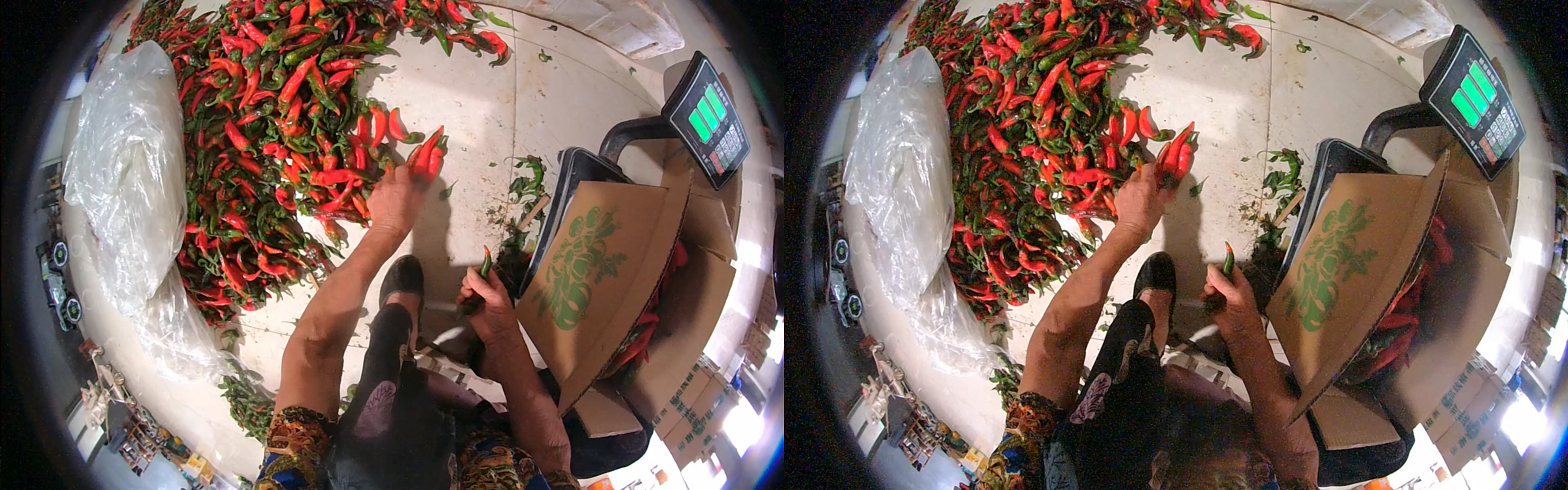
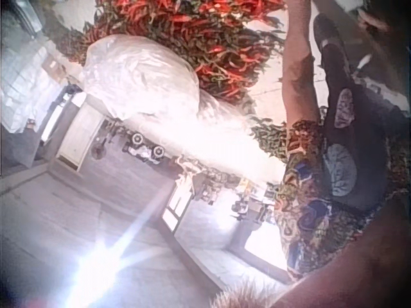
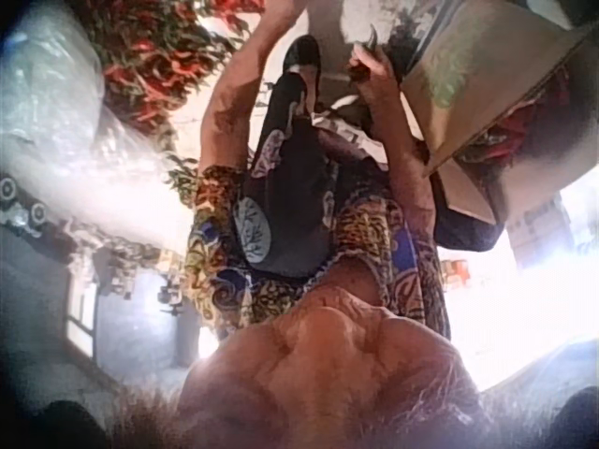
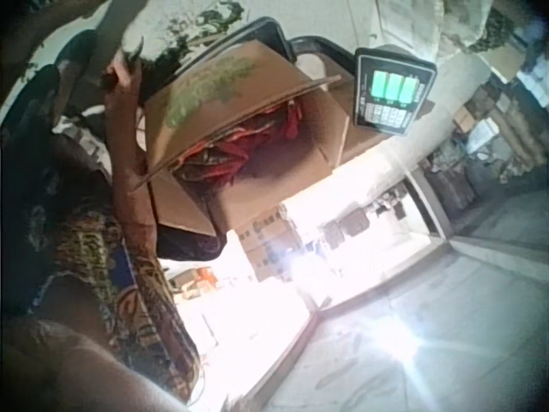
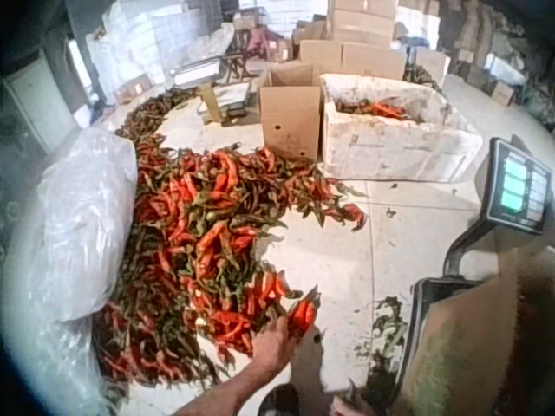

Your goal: The person picks up red and green peppers from a pile on the floor, places them into a cardboard box on a digital scale, and seals the box using a handheld tape dispenser.

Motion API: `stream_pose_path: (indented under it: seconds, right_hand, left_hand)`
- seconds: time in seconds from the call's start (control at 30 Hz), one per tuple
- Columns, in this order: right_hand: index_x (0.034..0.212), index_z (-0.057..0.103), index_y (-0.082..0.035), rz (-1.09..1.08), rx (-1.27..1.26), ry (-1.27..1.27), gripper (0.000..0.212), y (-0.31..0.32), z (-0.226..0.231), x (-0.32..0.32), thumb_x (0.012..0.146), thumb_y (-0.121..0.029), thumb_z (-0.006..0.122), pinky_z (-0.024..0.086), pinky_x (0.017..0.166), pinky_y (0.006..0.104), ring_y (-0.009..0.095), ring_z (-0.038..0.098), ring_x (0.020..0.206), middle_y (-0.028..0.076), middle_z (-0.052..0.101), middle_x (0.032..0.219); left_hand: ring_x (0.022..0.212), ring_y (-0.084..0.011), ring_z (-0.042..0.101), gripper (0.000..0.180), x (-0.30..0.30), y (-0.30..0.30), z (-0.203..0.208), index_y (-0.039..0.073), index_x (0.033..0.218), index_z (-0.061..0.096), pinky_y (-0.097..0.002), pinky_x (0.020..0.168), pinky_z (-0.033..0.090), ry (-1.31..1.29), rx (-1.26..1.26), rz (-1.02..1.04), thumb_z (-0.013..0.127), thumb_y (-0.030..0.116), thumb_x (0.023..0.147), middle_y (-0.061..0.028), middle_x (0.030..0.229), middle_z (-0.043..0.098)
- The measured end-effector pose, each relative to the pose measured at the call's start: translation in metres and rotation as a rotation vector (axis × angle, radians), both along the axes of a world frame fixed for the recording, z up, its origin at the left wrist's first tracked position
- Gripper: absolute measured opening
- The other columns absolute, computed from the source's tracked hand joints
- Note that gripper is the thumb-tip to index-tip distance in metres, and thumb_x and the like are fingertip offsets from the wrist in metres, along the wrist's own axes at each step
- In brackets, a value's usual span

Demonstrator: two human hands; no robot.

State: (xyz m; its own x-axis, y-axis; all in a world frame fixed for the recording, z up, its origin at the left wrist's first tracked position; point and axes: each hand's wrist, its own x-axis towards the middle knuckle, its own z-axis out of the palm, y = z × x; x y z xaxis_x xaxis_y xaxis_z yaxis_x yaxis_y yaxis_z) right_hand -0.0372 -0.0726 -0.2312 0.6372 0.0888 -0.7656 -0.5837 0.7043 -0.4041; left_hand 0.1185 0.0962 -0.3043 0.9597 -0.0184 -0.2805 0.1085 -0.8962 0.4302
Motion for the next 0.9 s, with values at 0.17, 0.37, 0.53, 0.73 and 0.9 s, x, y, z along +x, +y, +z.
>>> stream_pose_path:
  seconds: [0.17, 0.37, 0.53, 0.73, 0.9]
  right_hand:
    - [0.098, 0.055, -0.008, -0.011, 0.020, 0.051, 0.017, -0.002, 0.000, 0.004, 0.090, -0.017, 0.067, 0.042, 0.066, 0.0291, 0.012, 0.050, 0.071, 0.000, 0.051, 0.082]
    - [0.105, 0.059, -0.004, -0.013, 0.046, 0.017, 0.020, -0.010, -0.008, 0.011, 0.093, -0.019, 0.063, 0.047, 0.071, 0.0282, 0.013, 0.058, 0.082, 0.005, 0.064, 0.097]
    - [0.117, 0.060, -0.004, 0.029, 0.022, -0.022, 0.030, -0.006, -0.002, 0.022, 0.091, -0.018, 0.065, 0.046, 0.071, 0.0261, 0.012, 0.059, 0.091, 0.004, 0.065, 0.104]
    - [0.121, 0.058, -0.003, 0.022, 0.106, -0.121, 0.033, -0.002, -0.005, 0.028, 0.091, -0.015, 0.064, 0.048, 0.081, 0.0283, 0.015, 0.058, 0.102, 0.005, 0.062, 0.113]
    - [0.116, 0.059, -0.002, 0.089, -0.006, -0.025, 0.034, -0.012, -0.018, 0.010, 0.088, -0.019, 0.068, 0.050, 0.083, 0.0331, 0.018, 0.062, 0.095, 0.006, 0.065, 0.104]
  left_hand:
    - [0.089, -0.0257, 0.066, 0.043, -0.024, 0.024, -0.004, 0.006, 0.124, 0.054, -0.0399, 0.076, 0.052, 0.279, -0.835, 0.289, 0.067, 0.019, 0.085, -0.0116, 0.101, 0.067]
    - [0.093, -0.0108, 0.059, 0.042, -0.052, 0.027, 0.040, 0.004, 0.130, 0.054, -0.0275, 0.084, 0.044, 0.592, -1.555, 0.595, 0.065, 0.016, 0.091, -0.0033, 0.106, 0.067]
    - [0.108, -0.0187, 0.061, 0.039, -0.062, 0.022, 0.052, 0.003, 0.128, 0.055, -0.0346, 0.096, 0.047, 0.643, -1.780, 0.466, 0.062, 0.012, 0.091, -0.0081, 0.117, 0.065]
    - [0.107, -0.0188, 0.060, 0.042, -0.071, 0.008, 0.068, 0.001, 0.131, 0.054, -0.0315, 0.096, 0.045, 0.780, -1.558, 0.255, 0.063, 0.015, 0.091, -0.0098, 0.118, 0.064]
    - [0.089, -0.0215, 0.064, 0.022, -0.069, -0.004, 0.060, 0.002, 0.110, 0.067, -0.0320, 0.079, 0.050, 0.299, -0.791, -0.280, 0.062, 0.009, 0.089, -0.0117, 0.096, 0.066]
